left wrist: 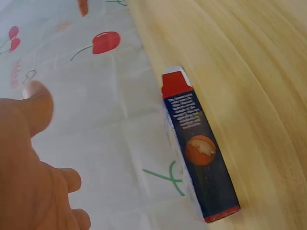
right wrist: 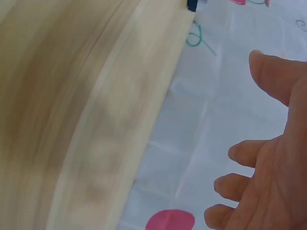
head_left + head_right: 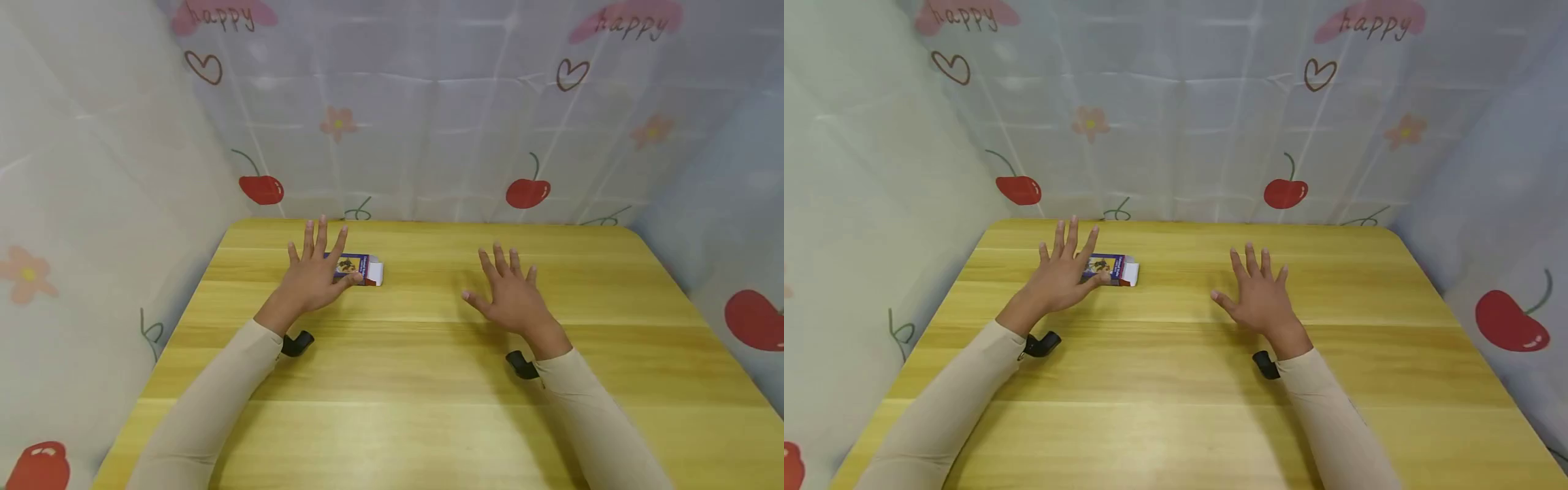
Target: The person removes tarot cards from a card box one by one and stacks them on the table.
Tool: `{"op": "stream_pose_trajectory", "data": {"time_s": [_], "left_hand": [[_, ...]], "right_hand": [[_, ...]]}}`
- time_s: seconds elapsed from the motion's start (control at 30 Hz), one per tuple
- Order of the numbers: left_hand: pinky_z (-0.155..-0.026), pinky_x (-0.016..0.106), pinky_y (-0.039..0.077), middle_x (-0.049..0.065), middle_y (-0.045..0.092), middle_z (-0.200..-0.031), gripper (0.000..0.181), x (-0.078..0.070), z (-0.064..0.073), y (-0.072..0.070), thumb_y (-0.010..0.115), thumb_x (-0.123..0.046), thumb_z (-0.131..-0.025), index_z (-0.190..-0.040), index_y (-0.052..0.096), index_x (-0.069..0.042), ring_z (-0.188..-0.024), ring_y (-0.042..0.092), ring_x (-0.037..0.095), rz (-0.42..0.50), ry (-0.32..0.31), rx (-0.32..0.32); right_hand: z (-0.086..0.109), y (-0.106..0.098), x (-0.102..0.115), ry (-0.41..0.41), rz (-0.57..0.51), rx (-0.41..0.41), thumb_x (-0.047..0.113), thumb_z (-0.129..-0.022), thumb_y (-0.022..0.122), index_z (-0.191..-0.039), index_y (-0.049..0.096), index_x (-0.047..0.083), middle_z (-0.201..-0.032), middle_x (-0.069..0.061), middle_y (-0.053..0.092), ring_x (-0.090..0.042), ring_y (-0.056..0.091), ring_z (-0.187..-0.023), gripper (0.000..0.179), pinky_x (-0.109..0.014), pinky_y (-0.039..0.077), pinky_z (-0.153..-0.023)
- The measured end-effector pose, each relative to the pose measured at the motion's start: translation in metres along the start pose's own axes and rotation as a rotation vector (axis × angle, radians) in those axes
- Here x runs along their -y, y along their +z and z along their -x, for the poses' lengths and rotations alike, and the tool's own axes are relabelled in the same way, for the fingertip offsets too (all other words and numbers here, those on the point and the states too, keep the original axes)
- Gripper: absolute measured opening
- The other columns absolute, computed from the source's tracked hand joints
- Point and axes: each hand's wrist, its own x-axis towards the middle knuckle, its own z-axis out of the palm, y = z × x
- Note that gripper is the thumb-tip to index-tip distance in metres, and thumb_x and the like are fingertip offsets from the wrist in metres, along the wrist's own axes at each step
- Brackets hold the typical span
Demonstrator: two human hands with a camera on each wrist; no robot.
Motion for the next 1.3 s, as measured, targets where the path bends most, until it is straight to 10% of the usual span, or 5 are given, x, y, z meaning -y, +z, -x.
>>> {"op": "stream_pose_trajectory", "data": {"time_s": [0.27,0.57,0.77,0.97,1.3], "left_hand": [[-0.113,0.074,0.011,0.020,-0.005,-0.165,0.087,0.004,-0.003,0.007,0.053,-0.054,-0.097,-0.160,0.003,-0.020,-0.151,-0.009,0.044,0.027,0.006,0.084],[-0.114,0.072,0.011,0.017,0.012,-0.165,0.093,0.027,-0.029,0.012,0.066,-0.052,-0.089,-0.160,0.014,-0.022,-0.151,0.004,0.045,0.061,-0.016,0.141],[-0.114,0.072,0.010,0.018,0.009,-0.165,0.097,0.033,-0.031,0.010,0.063,-0.059,-0.088,-0.160,0.010,-0.022,-0.151,0.001,0.046,0.060,-0.019,0.168],[-0.113,0.073,0.011,0.019,0.011,-0.165,0.096,0.036,-0.028,0.009,0.064,-0.059,-0.088,-0.160,0.015,-0.020,-0.151,0.002,0.046,0.014,-0.009,0.180],[-0.113,0.073,0.013,0.018,0.020,-0.163,0.095,0.031,-0.035,0.015,0.073,-0.054,-0.083,-0.158,0.025,-0.020,-0.151,0.010,0.044,0.018,0.014,0.234]], "right_hand": [[0.009,0.024,0.008,0.042,-0.038,0.210,0.041,-0.099,0.055,-0.147,0.038,-0.006,-0.140,-0.032,0.050,-0.047,0.058,-0.117,0.070,-0.060,0.048,-0.094],[0.005,0.022,0.005,0.034,-0.014,0.132,0.039,-0.096,0.058,-0.139,0.051,-0.004,-0.067,-0.009,0.064,-0.035,0.068,-0.078,0.061,-0.052,0.054,-0.074],[0.000,0.016,0.008,0.031,-0.009,0.182,0.043,-0.096,0.057,-0.141,0.050,-0.001,-0.108,-0.025,0.070,-0.043,0.066,-0.099,0.063,-0.056,0.053,-0.083],[-0.008,0.011,0.020,-0.008,0.020,0.179,0.046,-0.097,0.056,-0.149,0.040,-0.001,-0.150,-0.030,0.039,-0.051,0.041,-0.134,0.071,-0.065,0.044,-0.097],[-0.020,0.021,0.055,-0.104,-0.213,-0.026,0.036,-0.099,0.058,-0.132,0.062,0.007,-0.094,-0.010,0.075,-0.028,0.071,-0.089,0.044,-0.044,0.056,-0.072]]}}
